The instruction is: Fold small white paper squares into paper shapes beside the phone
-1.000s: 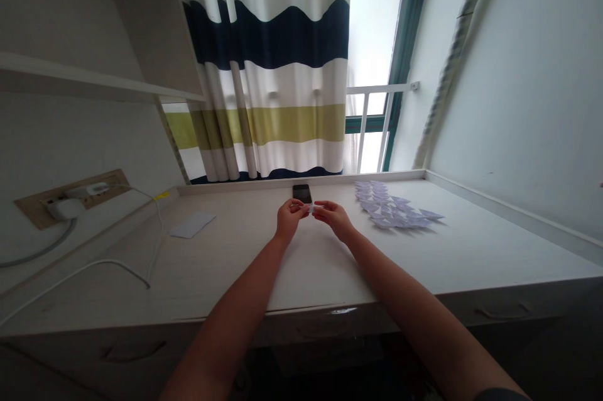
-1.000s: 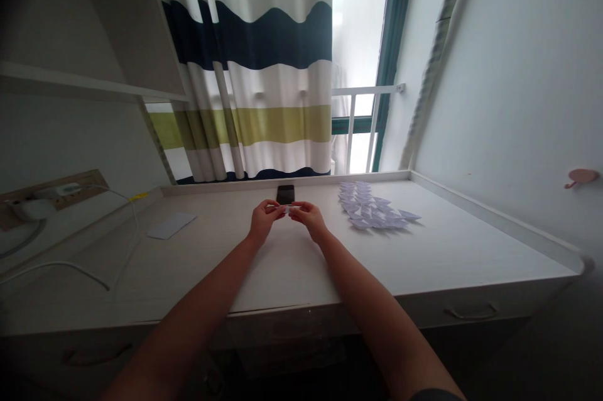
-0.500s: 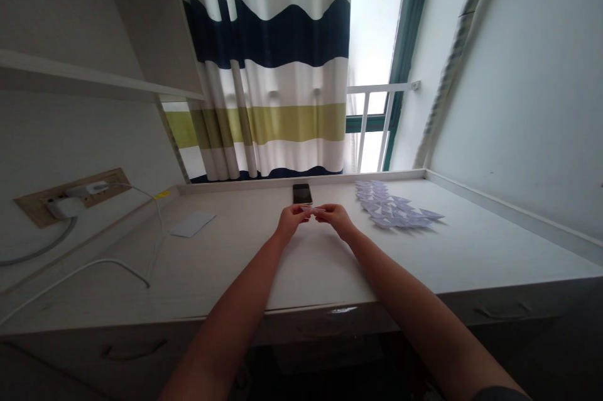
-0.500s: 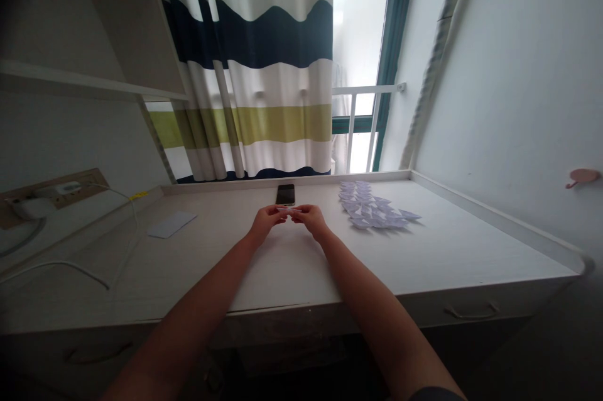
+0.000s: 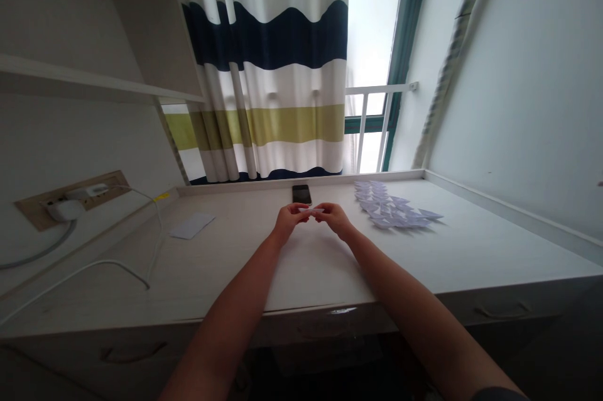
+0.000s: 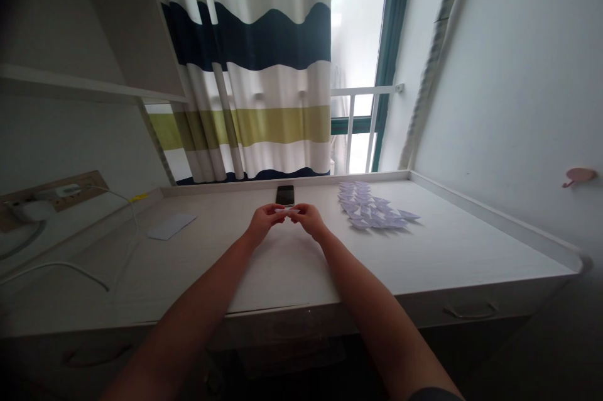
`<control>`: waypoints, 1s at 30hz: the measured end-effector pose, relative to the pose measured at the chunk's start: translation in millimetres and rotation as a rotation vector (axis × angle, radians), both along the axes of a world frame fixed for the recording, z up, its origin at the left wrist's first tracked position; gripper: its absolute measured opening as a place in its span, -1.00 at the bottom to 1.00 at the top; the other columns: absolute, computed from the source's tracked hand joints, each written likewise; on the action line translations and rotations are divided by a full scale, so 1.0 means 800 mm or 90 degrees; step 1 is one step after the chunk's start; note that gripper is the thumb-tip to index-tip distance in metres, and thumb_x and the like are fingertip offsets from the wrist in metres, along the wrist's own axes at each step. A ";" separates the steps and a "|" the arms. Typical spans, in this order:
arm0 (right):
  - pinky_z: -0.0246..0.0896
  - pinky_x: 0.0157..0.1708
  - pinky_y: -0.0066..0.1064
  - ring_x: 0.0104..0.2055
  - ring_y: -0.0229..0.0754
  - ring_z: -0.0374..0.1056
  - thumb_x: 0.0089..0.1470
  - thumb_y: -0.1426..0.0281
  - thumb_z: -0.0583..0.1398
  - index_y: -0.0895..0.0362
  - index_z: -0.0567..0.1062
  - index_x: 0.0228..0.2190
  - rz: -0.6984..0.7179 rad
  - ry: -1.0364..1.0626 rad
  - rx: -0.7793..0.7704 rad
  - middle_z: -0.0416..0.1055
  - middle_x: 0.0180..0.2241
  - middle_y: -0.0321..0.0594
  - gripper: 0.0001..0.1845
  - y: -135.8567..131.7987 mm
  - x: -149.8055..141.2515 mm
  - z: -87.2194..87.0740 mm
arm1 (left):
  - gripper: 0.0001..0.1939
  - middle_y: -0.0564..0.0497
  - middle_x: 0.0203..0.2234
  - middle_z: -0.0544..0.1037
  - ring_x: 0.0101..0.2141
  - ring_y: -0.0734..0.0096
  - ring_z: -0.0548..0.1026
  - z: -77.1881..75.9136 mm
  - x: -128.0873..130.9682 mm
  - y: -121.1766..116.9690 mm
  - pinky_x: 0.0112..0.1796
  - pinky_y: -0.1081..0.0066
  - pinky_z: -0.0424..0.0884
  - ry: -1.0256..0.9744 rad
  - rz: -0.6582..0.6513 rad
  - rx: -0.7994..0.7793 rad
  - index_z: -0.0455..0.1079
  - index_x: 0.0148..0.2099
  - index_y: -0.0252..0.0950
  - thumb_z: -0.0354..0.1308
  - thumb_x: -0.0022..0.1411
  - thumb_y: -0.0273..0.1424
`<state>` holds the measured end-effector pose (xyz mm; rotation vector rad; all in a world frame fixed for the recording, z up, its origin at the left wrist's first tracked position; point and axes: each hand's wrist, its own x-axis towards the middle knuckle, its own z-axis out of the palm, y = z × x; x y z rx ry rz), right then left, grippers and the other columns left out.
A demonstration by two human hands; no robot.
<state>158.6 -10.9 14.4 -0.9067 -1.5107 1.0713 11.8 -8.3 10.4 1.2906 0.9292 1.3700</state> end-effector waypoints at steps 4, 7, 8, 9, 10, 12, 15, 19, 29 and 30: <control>0.08 -0.56 -0.47 -0.60 -0.35 0.17 -0.28 0.23 0.26 0.23 0.45 -0.55 -0.033 -0.043 0.069 0.28 -0.69 -0.34 -0.71 0.004 -0.001 -0.003 | -0.65 0.08 -0.68 0.41 -0.57 0.52 0.41 0.000 -0.001 -0.001 -0.37 0.40 0.37 -0.015 -0.005 -0.006 0.41 -0.37 -0.40 0.34 -0.28 -0.37; 0.07 -0.57 -0.48 -0.60 -0.35 0.17 -0.26 0.21 0.24 0.22 0.45 -0.54 -0.036 -0.062 0.102 0.29 -0.67 -0.33 -0.70 0.006 -0.001 -0.006 | -0.65 0.09 -0.67 0.41 -0.56 0.52 0.41 0.002 -0.001 -0.005 -0.34 0.39 0.38 -0.001 0.007 -0.009 0.41 -0.37 -0.40 0.34 -0.29 -0.36; 0.07 -0.56 -0.48 -0.60 -0.35 0.17 -0.25 0.21 0.24 0.22 0.45 -0.53 -0.030 -0.067 0.106 0.30 -0.67 -0.33 -0.69 0.006 -0.001 -0.007 | -0.65 0.09 -0.67 0.41 -0.56 0.52 0.41 0.002 -0.001 -0.006 -0.34 0.38 0.38 0.008 0.008 -0.008 0.42 -0.38 -0.40 0.34 -0.28 -0.36; 0.08 -0.56 -0.48 -0.59 -0.34 0.19 -0.25 0.20 0.23 0.22 0.45 -0.52 -0.025 -0.072 0.106 0.31 -0.66 -0.32 -0.69 0.006 -0.001 -0.008 | -0.66 0.09 -0.67 0.41 -0.56 0.53 0.41 0.003 -0.001 -0.007 -0.33 0.38 0.38 0.017 0.007 -0.009 0.42 -0.38 -0.40 0.34 -0.28 -0.36; 0.09 -0.55 -0.48 -0.58 -0.34 0.20 -0.24 0.20 0.23 0.22 0.46 -0.51 -0.022 -0.078 0.105 0.32 -0.66 -0.31 -0.69 0.007 -0.001 -0.009 | -0.66 0.09 -0.67 0.41 -0.56 0.53 0.41 0.002 -0.001 -0.007 -0.32 0.38 0.38 0.023 0.006 -0.011 0.42 -0.38 -0.40 0.34 -0.28 -0.35; 0.10 -0.54 -0.47 -0.58 -0.33 0.21 -0.23 0.22 0.22 0.23 0.47 -0.50 -0.027 -0.100 0.103 0.33 -0.65 -0.30 -0.70 0.007 0.000 -0.010 | -0.66 0.08 -0.67 0.41 -0.55 0.52 0.42 0.000 -0.001 -0.007 -0.31 0.37 0.38 0.026 0.000 -0.024 0.42 -0.39 -0.41 0.34 -0.28 -0.36; 0.09 -0.54 -0.47 -0.60 -0.34 0.20 -0.21 0.26 0.20 0.23 0.48 -0.54 -0.055 -0.141 0.099 0.32 -0.67 -0.30 -0.75 0.006 0.001 -0.010 | -0.65 0.05 -0.64 0.44 -0.53 0.50 0.44 -0.003 -0.001 -0.004 -0.30 0.36 0.38 0.004 -0.017 -0.049 0.42 -0.39 -0.41 0.35 -0.29 -0.36; 0.08 -0.55 -0.47 -0.61 -0.35 0.17 -0.21 0.33 0.20 0.22 0.47 -0.58 -0.087 -0.141 0.072 0.29 -0.70 -0.32 -0.82 0.004 0.002 -0.006 | -0.65 0.00 -0.60 0.48 -0.52 0.47 0.45 -0.005 -0.001 -0.002 -0.29 0.34 0.38 -0.014 -0.033 -0.057 0.43 -0.42 -0.43 0.36 -0.32 -0.36; 0.24 -0.43 -0.41 -0.56 -0.32 0.27 -0.35 0.27 0.31 0.23 0.48 -0.58 -0.003 0.108 -0.096 0.37 -0.65 -0.26 -0.72 0.002 0.001 -0.001 | -0.73 -0.02 -0.64 0.49 -0.55 0.43 0.46 0.005 -0.003 -0.005 -0.32 0.34 0.40 -0.042 -0.001 -0.076 0.44 -0.49 -0.43 0.36 -0.32 -0.40; 0.24 -0.44 -0.42 -0.57 -0.33 0.27 -0.35 0.27 0.31 0.23 0.48 -0.58 -0.003 0.113 -0.101 0.38 -0.65 -0.26 -0.73 0.001 0.001 0.000 | -0.74 -0.03 -0.63 0.49 -0.54 0.43 0.46 0.005 -0.004 -0.005 -0.32 0.34 0.40 -0.052 -0.012 -0.087 0.44 -0.49 -0.43 0.35 -0.31 -0.41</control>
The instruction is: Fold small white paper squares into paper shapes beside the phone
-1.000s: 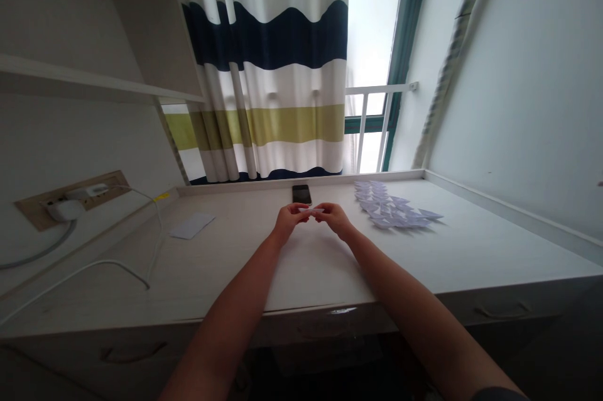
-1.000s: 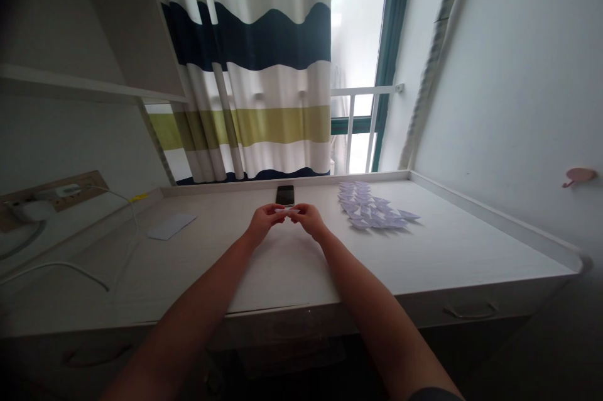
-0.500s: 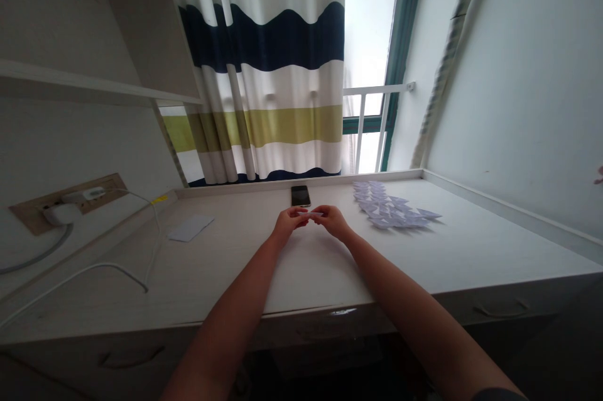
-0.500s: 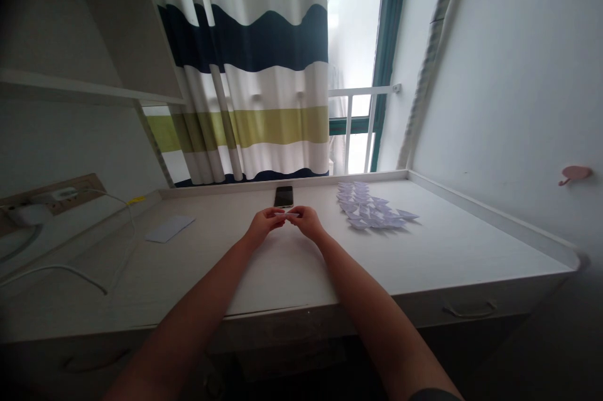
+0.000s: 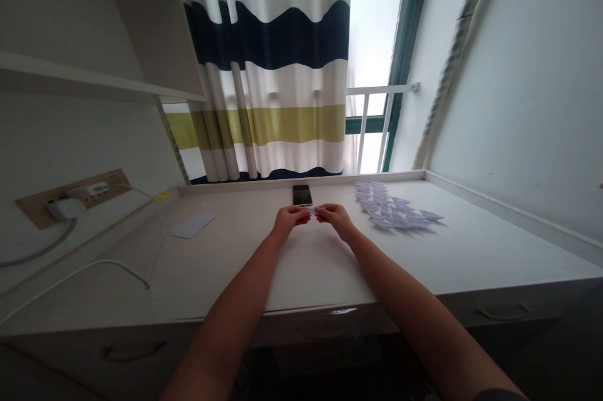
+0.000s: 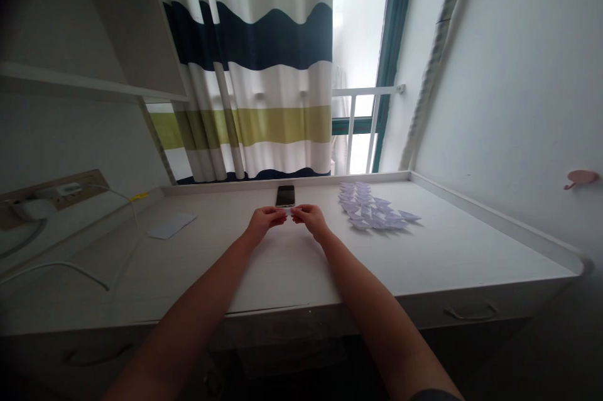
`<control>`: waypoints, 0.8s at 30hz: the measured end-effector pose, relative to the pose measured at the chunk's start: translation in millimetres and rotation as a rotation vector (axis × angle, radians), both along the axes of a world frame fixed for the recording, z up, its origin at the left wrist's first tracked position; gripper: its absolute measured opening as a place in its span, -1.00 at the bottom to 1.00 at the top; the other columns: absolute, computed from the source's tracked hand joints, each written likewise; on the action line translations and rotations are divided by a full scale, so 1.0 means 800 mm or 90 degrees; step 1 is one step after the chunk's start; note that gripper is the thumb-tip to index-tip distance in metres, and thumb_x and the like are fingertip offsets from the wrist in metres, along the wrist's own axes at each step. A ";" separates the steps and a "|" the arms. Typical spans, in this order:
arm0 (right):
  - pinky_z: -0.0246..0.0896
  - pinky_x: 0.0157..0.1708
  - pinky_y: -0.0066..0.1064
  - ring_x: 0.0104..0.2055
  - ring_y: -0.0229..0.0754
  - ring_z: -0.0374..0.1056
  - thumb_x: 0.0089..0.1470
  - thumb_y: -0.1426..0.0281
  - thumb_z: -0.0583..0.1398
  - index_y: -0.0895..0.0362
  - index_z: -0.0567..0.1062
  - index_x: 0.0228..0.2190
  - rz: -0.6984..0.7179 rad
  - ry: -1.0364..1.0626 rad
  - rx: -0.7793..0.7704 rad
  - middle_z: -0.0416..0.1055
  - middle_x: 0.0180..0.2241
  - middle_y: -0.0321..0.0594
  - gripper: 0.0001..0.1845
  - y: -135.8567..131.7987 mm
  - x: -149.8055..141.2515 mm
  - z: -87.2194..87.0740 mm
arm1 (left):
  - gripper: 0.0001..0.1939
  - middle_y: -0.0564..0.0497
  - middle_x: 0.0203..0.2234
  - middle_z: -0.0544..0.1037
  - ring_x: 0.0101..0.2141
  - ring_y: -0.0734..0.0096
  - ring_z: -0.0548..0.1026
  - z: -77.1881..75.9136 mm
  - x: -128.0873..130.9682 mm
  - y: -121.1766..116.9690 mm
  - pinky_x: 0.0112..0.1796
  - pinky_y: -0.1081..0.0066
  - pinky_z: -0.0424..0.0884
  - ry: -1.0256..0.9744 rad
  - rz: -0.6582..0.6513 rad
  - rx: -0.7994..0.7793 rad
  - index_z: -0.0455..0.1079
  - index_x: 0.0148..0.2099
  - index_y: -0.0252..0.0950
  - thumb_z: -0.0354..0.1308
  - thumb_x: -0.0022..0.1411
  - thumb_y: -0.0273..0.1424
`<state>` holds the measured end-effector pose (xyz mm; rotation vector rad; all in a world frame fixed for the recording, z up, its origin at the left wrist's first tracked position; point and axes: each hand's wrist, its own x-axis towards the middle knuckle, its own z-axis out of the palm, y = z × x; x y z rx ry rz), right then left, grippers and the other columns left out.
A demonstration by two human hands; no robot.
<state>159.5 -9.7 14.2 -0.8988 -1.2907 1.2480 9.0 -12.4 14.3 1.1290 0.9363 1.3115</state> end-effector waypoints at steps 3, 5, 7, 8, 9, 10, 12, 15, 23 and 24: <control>0.25 -0.47 -0.44 -0.59 -0.35 0.26 -0.35 0.29 0.32 0.24 0.49 -0.59 0.000 0.006 -0.008 0.38 -0.65 -0.25 -0.74 0.000 0.001 0.001 | -0.74 -0.05 -0.59 0.51 -0.51 0.43 0.47 -0.001 -0.002 0.000 -0.31 0.36 0.40 -0.040 -0.045 -0.033 0.44 -0.45 -0.43 0.34 -0.27 -0.41; 0.26 -0.48 -0.44 -0.59 -0.35 0.27 -0.34 0.30 0.32 0.24 0.49 -0.59 0.000 0.013 -0.016 0.39 -0.64 -0.24 -0.75 -0.001 0.002 0.000 | -0.75 -0.08 -0.55 0.52 -0.49 0.41 0.48 -0.002 -0.003 0.000 -0.29 0.36 0.40 -0.054 -0.061 -0.039 0.44 -0.43 -0.44 0.32 -0.22 -0.40; 0.28 -0.46 -0.44 -0.57 -0.33 0.29 -0.34 0.30 0.33 0.24 0.50 -0.57 0.004 0.030 -0.026 0.41 -0.63 -0.22 -0.75 -0.001 0.002 -0.001 | -0.75 -0.10 -0.54 0.52 -0.48 0.40 0.49 -0.003 -0.004 0.001 -0.29 0.35 0.40 -0.053 -0.055 -0.028 0.44 -0.41 -0.45 0.30 -0.18 -0.39; 0.29 -0.45 -0.43 -0.56 -0.32 0.31 -0.33 0.30 0.33 0.23 0.50 -0.57 0.009 0.041 -0.030 0.41 -0.62 -0.21 -0.75 -0.001 0.002 -0.001 | -0.76 -0.10 -0.54 0.52 -0.48 0.40 0.49 -0.003 -0.005 0.001 -0.29 0.34 0.40 -0.048 -0.047 -0.019 0.44 -0.42 -0.45 0.30 -0.17 -0.39; 0.30 -0.43 -0.42 -0.55 -0.31 0.32 -0.33 0.30 0.33 0.23 0.50 -0.56 0.014 0.052 -0.032 0.42 -0.61 -0.21 -0.75 -0.001 0.002 -0.001 | -0.76 -0.10 -0.54 0.52 -0.48 0.40 0.49 -0.003 -0.005 0.002 -0.29 0.34 0.40 -0.042 -0.038 -0.009 0.44 -0.42 -0.45 0.30 -0.17 -0.38; 0.31 -0.42 -0.42 -0.54 -0.30 0.33 -0.32 0.31 0.33 0.23 0.51 -0.55 0.019 0.062 -0.032 0.42 -0.61 -0.20 -0.75 -0.001 0.001 -0.002 | -0.76 -0.09 -0.55 0.52 -0.49 0.41 0.49 -0.003 -0.005 0.003 -0.29 0.34 0.40 -0.036 -0.029 0.000 0.43 -0.43 -0.45 0.30 -0.16 -0.38; 0.32 -0.41 -0.42 -0.53 -0.30 0.34 -0.30 0.32 0.32 0.23 0.51 -0.52 0.022 0.071 -0.033 0.43 -0.59 -0.20 -0.75 0.000 0.001 -0.001 | -0.76 -0.08 -0.56 0.51 -0.51 0.43 0.48 -0.004 -0.004 0.004 -0.30 0.34 0.40 -0.026 -0.010 0.012 0.43 -0.43 -0.45 0.29 -0.16 -0.37; 0.32 -0.43 -0.43 -0.55 -0.32 0.34 -0.26 0.35 0.31 0.23 0.52 -0.49 0.008 0.068 -0.039 0.44 -0.59 -0.20 -0.79 0.000 0.000 0.001 | -0.77 -0.05 -0.58 0.50 -0.53 0.46 0.47 -0.004 -0.001 0.005 -0.31 0.36 0.40 -0.026 0.013 0.018 0.42 -0.43 -0.44 0.28 -0.15 -0.37; 0.31 -0.46 -0.45 -0.57 -0.33 0.33 -0.23 0.38 0.30 0.23 0.52 -0.49 -0.007 0.054 -0.032 0.44 -0.61 -0.22 -0.82 -0.001 0.000 0.003 | -0.74 -0.03 -0.54 0.51 -0.53 0.46 0.48 -0.001 0.001 0.003 -0.33 0.37 0.40 -0.023 0.033 0.034 0.38 -0.29 -0.40 0.24 -0.11 -0.44; 0.31 -0.45 -0.45 -0.56 -0.33 0.33 -0.23 0.37 0.29 0.23 0.52 -0.49 -0.004 0.052 -0.029 0.44 -0.60 -0.21 -0.81 -0.002 0.000 0.003 | -0.75 -0.02 -0.53 0.50 -0.53 0.47 0.47 -0.001 0.000 0.003 -0.33 0.38 0.40 -0.022 0.033 0.039 0.38 -0.29 -0.39 0.23 -0.10 -0.44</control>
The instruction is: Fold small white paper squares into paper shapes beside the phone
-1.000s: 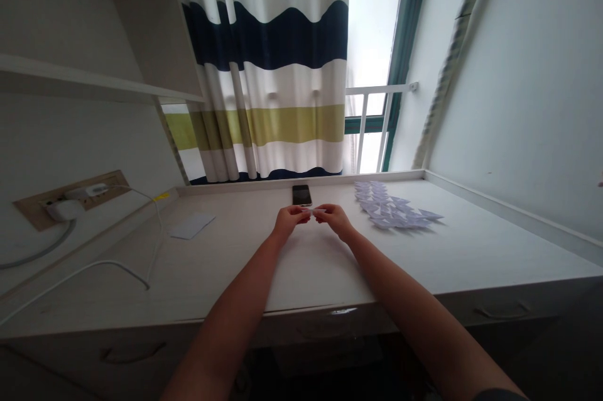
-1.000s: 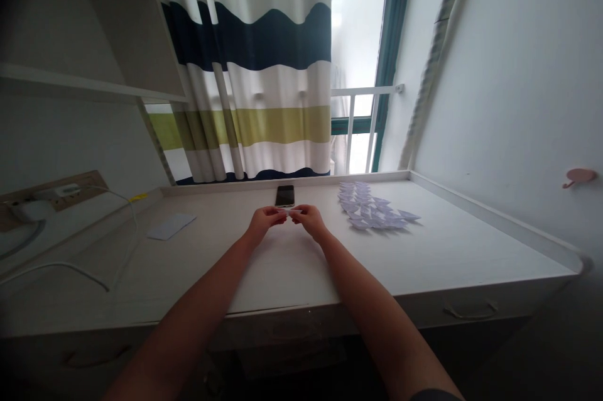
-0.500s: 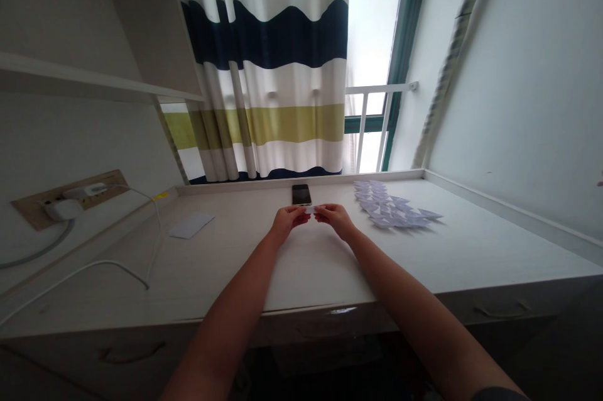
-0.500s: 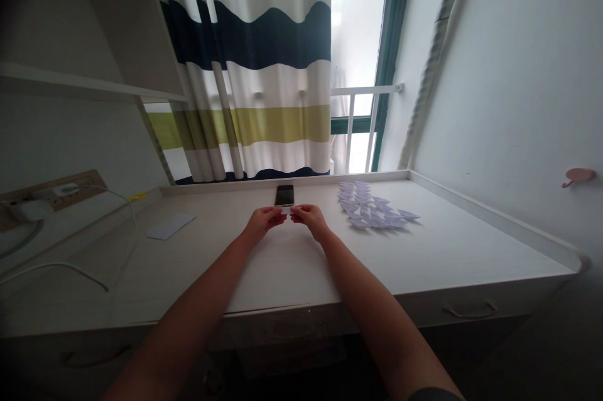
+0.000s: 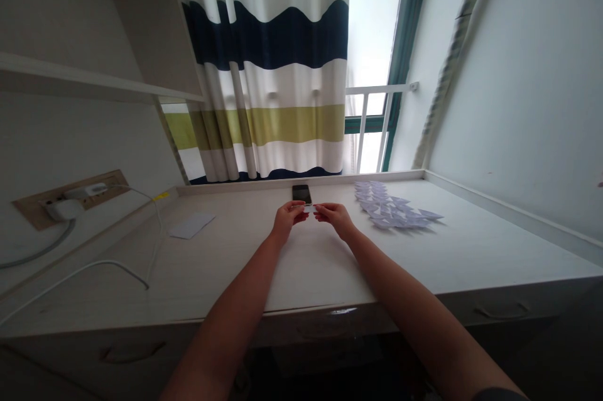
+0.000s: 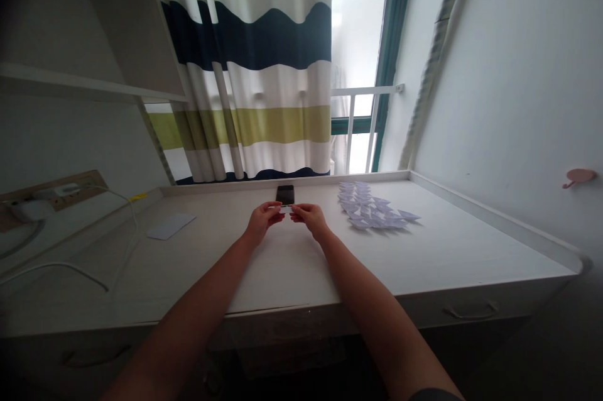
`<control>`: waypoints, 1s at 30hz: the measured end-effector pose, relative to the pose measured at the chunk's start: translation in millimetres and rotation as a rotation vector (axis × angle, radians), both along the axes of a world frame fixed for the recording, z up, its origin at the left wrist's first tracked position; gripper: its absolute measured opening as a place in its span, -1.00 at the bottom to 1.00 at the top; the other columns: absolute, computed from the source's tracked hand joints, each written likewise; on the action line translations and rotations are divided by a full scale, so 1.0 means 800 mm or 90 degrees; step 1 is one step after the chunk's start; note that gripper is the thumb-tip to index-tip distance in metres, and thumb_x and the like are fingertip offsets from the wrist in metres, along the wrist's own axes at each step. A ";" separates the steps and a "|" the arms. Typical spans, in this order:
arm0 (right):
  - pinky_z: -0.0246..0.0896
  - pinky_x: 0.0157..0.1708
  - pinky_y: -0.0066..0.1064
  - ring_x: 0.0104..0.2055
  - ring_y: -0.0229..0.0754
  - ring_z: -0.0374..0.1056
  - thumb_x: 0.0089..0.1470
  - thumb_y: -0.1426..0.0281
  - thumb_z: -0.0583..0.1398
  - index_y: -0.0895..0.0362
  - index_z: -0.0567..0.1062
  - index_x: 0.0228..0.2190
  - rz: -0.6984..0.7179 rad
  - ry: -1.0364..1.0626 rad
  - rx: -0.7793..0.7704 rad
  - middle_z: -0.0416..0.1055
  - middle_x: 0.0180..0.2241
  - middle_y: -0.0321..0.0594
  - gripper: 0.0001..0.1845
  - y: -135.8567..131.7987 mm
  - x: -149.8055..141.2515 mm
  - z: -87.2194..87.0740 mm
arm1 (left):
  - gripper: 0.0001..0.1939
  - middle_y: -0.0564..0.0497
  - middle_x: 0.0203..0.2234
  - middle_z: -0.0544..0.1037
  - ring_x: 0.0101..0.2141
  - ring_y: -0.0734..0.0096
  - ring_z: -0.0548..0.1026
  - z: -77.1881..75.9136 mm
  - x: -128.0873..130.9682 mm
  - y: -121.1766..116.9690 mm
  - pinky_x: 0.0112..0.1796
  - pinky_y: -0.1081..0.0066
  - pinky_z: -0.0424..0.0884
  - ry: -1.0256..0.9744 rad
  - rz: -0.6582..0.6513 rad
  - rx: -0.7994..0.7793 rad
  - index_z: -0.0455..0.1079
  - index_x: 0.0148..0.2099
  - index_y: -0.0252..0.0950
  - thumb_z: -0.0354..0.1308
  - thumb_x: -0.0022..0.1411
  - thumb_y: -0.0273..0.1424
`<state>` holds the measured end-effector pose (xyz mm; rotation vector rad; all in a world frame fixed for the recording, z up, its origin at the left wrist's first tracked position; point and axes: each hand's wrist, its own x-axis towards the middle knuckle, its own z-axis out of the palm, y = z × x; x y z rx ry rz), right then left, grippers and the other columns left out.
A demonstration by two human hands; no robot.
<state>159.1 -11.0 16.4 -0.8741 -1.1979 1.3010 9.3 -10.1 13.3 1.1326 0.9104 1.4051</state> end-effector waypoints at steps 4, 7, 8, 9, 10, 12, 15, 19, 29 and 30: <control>0.31 -0.46 -0.45 -0.54 -0.31 0.35 -0.21 0.34 0.28 0.24 0.52 -0.49 0.016 -0.014 0.002 0.45 -0.58 -0.19 -0.80 -0.004 0.000 0.001 | -0.79 0.01 -0.53 0.49 -0.54 0.50 0.46 0.000 -0.002 0.000 -0.35 0.40 0.39 0.017 0.006 0.006 0.37 -0.29 -0.36 0.19 -0.06 -0.45; 0.30 -0.49 -0.43 -0.55 -0.28 0.36 -0.23 0.34 0.29 0.22 0.51 -0.45 0.015 -0.033 0.000 0.44 -0.59 -0.20 -0.77 -0.005 -0.001 0.000 | -0.78 -0.01 -0.50 0.49 -0.50 0.47 0.47 -0.002 -0.002 -0.001 -0.38 0.40 0.39 0.040 0.010 -0.011 0.36 -0.28 -0.35 0.19 -0.04 -0.40; 0.31 -0.48 -0.42 -0.54 -0.28 0.36 -0.24 0.33 0.29 0.21 0.51 -0.45 0.011 -0.035 0.006 0.44 -0.60 -0.21 -0.76 -0.005 -0.001 -0.001 | -0.77 -0.02 -0.49 0.49 -0.48 0.45 0.47 -0.002 -0.002 -0.002 -0.39 0.40 0.39 0.043 0.005 -0.022 0.36 -0.28 -0.34 0.19 -0.04 -0.37; 0.31 -0.46 -0.41 -0.54 -0.28 0.36 -0.26 0.33 0.30 0.20 0.51 -0.44 0.009 -0.036 0.016 0.44 -0.60 -0.22 -0.75 -0.004 -0.001 -0.002 | -0.76 -0.03 -0.49 0.49 -0.47 0.44 0.47 -0.003 -0.002 -0.003 -0.39 0.40 0.39 0.044 -0.006 -0.036 0.35 -0.29 -0.34 0.20 -0.05 -0.34; 0.31 -0.44 -0.39 -0.54 -0.28 0.35 -0.28 0.33 0.30 0.20 0.51 -0.45 0.008 -0.037 0.030 0.43 -0.60 -0.23 -0.74 -0.002 -0.001 -0.004 | -0.75 -0.04 -0.49 0.49 -0.47 0.43 0.47 -0.003 -0.002 -0.003 -0.40 0.40 0.39 0.043 -0.021 -0.051 0.35 -0.31 -0.34 0.20 -0.05 -0.31; 0.30 -0.38 -0.37 -0.53 -0.30 0.34 -0.31 0.32 0.31 0.21 0.51 -0.47 0.011 -0.046 0.060 0.43 -0.60 -0.25 -0.72 0.001 -0.002 -0.007 | -0.74 -0.06 -0.49 0.49 -0.47 0.43 0.47 -0.004 -0.002 -0.004 -0.39 0.40 0.39 0.031 -0.047 -0.073 0.36 -0.35 -0.35 0.22 -0.07 -0.28; 0.27 -0.35 -0.36 -0.50 -0.31 0.32 -0.35 0.31 0.32 0.22 0.52 -0.47 0.017 -0.077 0.103 0.44 -0.57 -0.27 -0.69 0.004 -0.004 -0.012 | -0.75 -0.07 -0.48 0.49 -0.45 0.44 0.47 -0.004 -0.002 -0.004 -0.36 0.43 0.37 -0.010 -0.066 -0.084 0.37 -0.38 -0.36 0.23 -0.09 -0.29; 0.25 -0.37 -0.38 -0.49 -0.31 0.31 -0.34 0.30 0.30 0.21 0.51 -0.45 0.025 -0.122 0.133 0.45 -0.54 -0.24 -0.69 0.006 -0.007 -0.015 | -0.75 -0.06 -0.46 0.50 -0.42 0.44 0.47 -0.004 -0.002 -0.002 -0.33 0.44 0.36 -0.036 -0.069 -0.083 0.40 -0.36 -0.36 0.25 -0.11 -0.31; 0.23 -0.51 -0.43 -0.58 -0.34 0.28 -0.27 0.27 0.25 0.19 0.44 -0.55 -0.031 -0.214 0.148 0.40 -0.58 -0.27 -0.77 0.006 -0.004 -0.018 | -0.68 -0.08 -0.44 0.51 -0.40 0.36 0.48 -0.007 0.005 -0.002 -0.38 0.38 0.40 0.081 -0.058 0.014 0.42 -0.30 -0.38 0.26 -0.13 -0.30; 0.23 -0.50 -0.43 -0.58 -0.33 0.28 -0.27 0.27 0.25 0.18 0.44 -0.55 -0.043 -0.227 0.159 0.40 -0.57 -0.27 -0.77 0.006 -0.004 -0.019 | -0.68 -0.08 -0.44 0.51 -0.40 0.36 0.48 -0.008 0.005 -0.003 -0.39 0.38 0.41 0.090 -0.055 0.024 0.42 -0.29 -0.38 0.26 -0.13 -0.31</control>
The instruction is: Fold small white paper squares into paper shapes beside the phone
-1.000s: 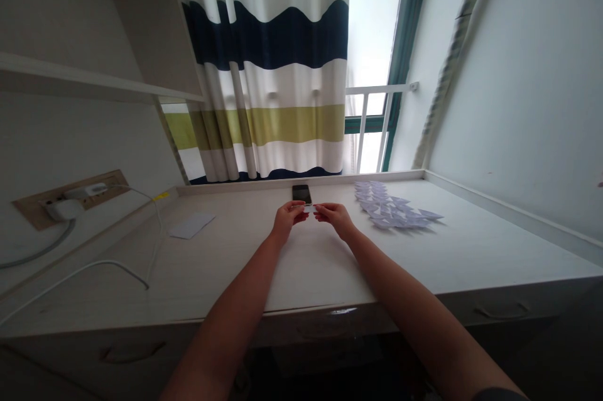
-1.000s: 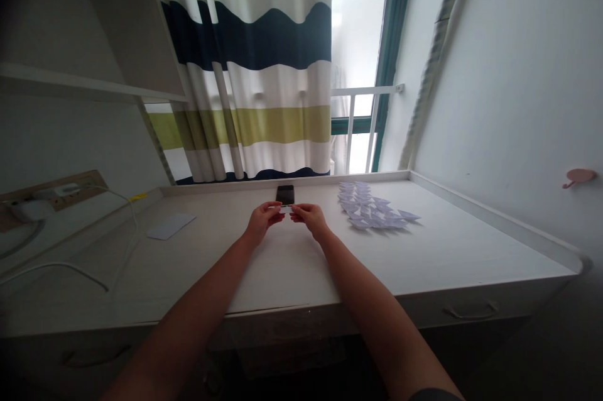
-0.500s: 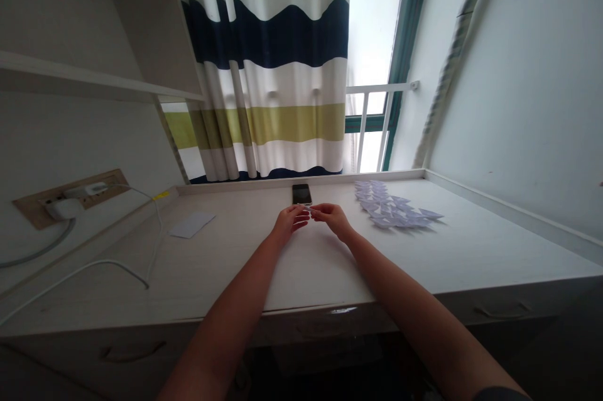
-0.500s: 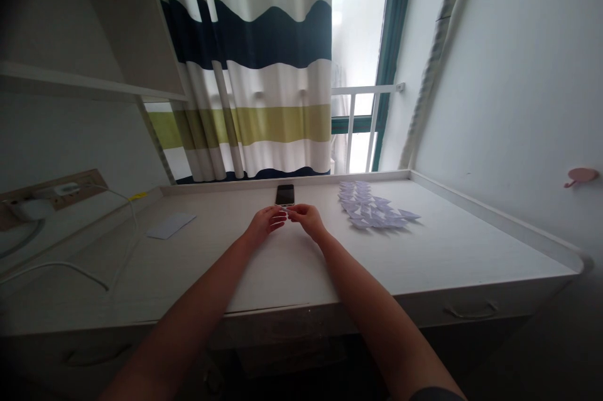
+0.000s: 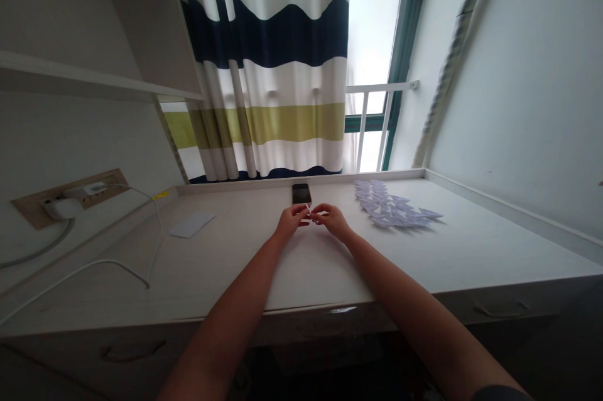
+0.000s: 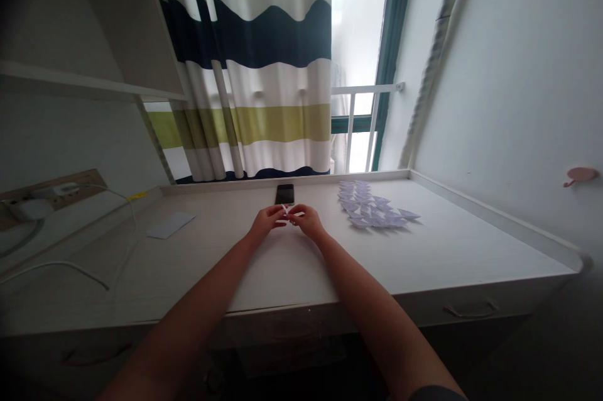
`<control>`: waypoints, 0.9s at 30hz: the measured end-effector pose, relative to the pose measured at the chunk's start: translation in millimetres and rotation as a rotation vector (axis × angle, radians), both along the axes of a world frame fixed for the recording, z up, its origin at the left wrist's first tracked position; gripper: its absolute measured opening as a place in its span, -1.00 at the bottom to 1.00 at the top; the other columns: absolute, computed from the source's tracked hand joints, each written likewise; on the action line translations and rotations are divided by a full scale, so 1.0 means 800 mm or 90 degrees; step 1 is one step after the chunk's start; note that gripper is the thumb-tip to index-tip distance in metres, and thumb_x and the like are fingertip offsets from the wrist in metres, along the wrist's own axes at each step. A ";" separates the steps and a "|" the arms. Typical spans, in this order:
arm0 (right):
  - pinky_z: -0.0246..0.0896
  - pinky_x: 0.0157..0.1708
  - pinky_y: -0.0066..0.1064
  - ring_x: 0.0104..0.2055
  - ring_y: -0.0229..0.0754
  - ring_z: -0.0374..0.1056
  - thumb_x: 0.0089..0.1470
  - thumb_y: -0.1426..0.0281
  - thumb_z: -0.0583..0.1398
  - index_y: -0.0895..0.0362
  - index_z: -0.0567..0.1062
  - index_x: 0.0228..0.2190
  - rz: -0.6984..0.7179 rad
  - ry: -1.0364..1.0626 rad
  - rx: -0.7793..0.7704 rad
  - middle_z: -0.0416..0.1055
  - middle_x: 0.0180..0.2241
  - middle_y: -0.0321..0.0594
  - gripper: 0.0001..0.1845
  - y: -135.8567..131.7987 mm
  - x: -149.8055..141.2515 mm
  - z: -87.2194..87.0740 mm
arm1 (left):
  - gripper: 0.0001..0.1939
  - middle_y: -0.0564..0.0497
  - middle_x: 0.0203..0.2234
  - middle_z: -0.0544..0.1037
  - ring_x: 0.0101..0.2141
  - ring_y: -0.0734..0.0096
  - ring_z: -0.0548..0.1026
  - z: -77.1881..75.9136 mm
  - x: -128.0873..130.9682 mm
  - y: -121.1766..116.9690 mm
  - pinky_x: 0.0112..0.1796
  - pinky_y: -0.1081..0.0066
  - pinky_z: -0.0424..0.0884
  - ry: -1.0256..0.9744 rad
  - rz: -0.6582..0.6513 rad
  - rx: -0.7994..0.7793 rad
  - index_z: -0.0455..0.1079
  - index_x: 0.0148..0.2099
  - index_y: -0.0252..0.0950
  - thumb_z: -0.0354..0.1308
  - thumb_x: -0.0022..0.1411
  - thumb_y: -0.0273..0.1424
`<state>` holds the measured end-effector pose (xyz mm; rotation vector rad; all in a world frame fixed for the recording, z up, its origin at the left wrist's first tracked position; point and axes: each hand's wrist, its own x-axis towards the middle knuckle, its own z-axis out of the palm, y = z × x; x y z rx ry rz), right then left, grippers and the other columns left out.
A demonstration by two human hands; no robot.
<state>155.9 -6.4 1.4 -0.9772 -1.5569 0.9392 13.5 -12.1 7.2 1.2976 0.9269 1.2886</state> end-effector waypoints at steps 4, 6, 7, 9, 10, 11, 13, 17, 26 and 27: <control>0.23 -0.44 -0.40 -0.50 -0.27 0.33 -0.28 0.25 0.26 0.17 0.44 -0.56 -0.028 -0.040 0.042 0.43 -0.53 -0.24 -0.76 0.001 -0.001 -0.002 | -0.69 -0.08 -0.44 0.51 -0.42 0.36 0.48 -0.001 0.001 0.000 -0.42 0.38 0.42 0.031 0.013 0.036 0.43 -0.28 -0.39 0.25 -0.11 -0.33; 0.22 -0.45 -0.40 -0.50 -0.26 0.33 -0.29 0.25 0.26 0.17 0.44 -0.57 -0.031 -0.045 0.040 0.43 -0.54 -0.23 -0.76 0.002 -0.001 -0.002 | -0.70 -0.08 -0.44 0.51 -0.42 0.36 0.48 -0.003 0.001 0.001 -0.42 0.38 0.43 0.039 0.019 0.051 0.43 -0.27 -0.39 0.24 -0.10 -0.34; 0.22 -0.46 -0.41 -0.51 -0.27 0.32 -0.29 0.24 0.26 0.17 0.44 -0.57 -0.029 -0.043 0.035 0.42 -0.56 -0.24 -0.75 0.002 -0.001 -0.003 | -0.70 -0.08 -0.44 0.51 -0.43 0.36 0.48 -0.003 0.001 0.002 -0.42 0.38 0.44 0.041 0.022 0.056 0.43 -0.27 -0.40 0.24 -0.10 -0.34; 0.20 -0.50 -0.42 -0.55 -0.28 0.30 -0.29 0.24 0.26 0.18 0.43 -0.58 -0.018 -0.035 0.026 0.38 -0.61 -0.27 -0.75 0.003 -0.001 -0.003 | -0.70 -0.07 -0.44 0.50 -0.43 0.37 0.48 -0.004 0.000 0.003 -0.43 0.37 0.44 0.046 0.026 0.064 0.43 -0.26 -0.40 0.23 -0.09 -0.35; 0.19 -0.51 -0.42 -0.56 -0.29 0.28 -0.29 0.23 0.26 0.18 0.43 -0.58 -0.012 -0.030 0.023 0.37 -0.63 -0.28 -0.74 0.003 -0.001 -0.003 | -0.70 -0.07 -0.44 0.50 -0.43 0.37 0.48 -0.005 0.000 0.003 -0.43 0.37 0.45 0.050 0.027 0.066 0.43 -0.25 -0.40 0.23 -0.08 -0.35; 0.19 -0.51 -0.42 -0.57 -0.30 0.27 -0.29 0.23 0.26 0.19 0.43 -0.58 -0.007 -0.026 0.022 0.36 -0.63 -0.29 -0.74 0.004 -0.001 -0.003 | -0.69 -0.07 -0.45 0.50 -0.43 0.37 0.48 -0.005 0.000 0.004 -0.43 0.38 0.45 0.054 0.027 0.066 0.43 -0.25 -0.40 0.23 -0.08 -0.35; 0.18 -0.51 -0.42 -0.57 -0.31 0.26 -0.30 0.23 0.26 0.19 0.43 -0.58 0.001 -0.018 0.017 0.36 -0.62 -0.29 -0.72 0.003 -0.001 -0.002 | -0.69 -0.07 -0.45 0.50 -0.43 0.36 0.48 -0.005 0.000 0.003 -0.44 0.38 0.45 0.062 0.026 0.067 0.43 -0.24 -0.40 0.24 -0.09 -0.37; 0.19 -0.48 -0.40 -0.56 -0.32 0.26 -0.34 0.24 0.28 0.20 0.43 -0.57 0.033 0.026 -0.023 0.36 -0.59 -0.29 -0.71 -0.001 -0.002 0.003 | -0.69 -0.07 -0.42 0.49 -0.41 0.36 0.47 -0.003 0.000 0.001 -0.44 0.37 0.46 0.060 0.026 0.066 0.42 -0.24 -0.39 0.23 -0.09 -0.38; 0.10 -0.45 -0.41 -0.47 -0.30 0.26 -0.33 0.26 0.28 0.15 0.45 -0.55 0.081 0.101 -0.119 0.37 -0.56 -0.30 -0.76 -0.012 0.000 0.014 | -0.64 -0.07 -0.45 0.50 -0.43 0.37 0.47 0.001 -0.001 -0.001 -0.41 0.34 0.44 0.063 0.002 0.058 0.41 -0.19 -0.41 0.22 -0.07 -0.33; 0.09 -0.45 -0.41 -0.47 -0.30 0.26 -0.32 0.26 0.28 0.15 0.45 -0.54 0.084 0.105 -0.122 0.37 -0.55 -0.30 -0.76 -0.013 0.000 0.015 | -0.64 -0.07 -0.46 0.50 -0.43 0.37 0.47 0.001 -0.001 -0.001 -0.41 0.34 0.43 0.060 0.000 0.058 0.41 -0.19 -0.41 0.22 -0.08 -0.33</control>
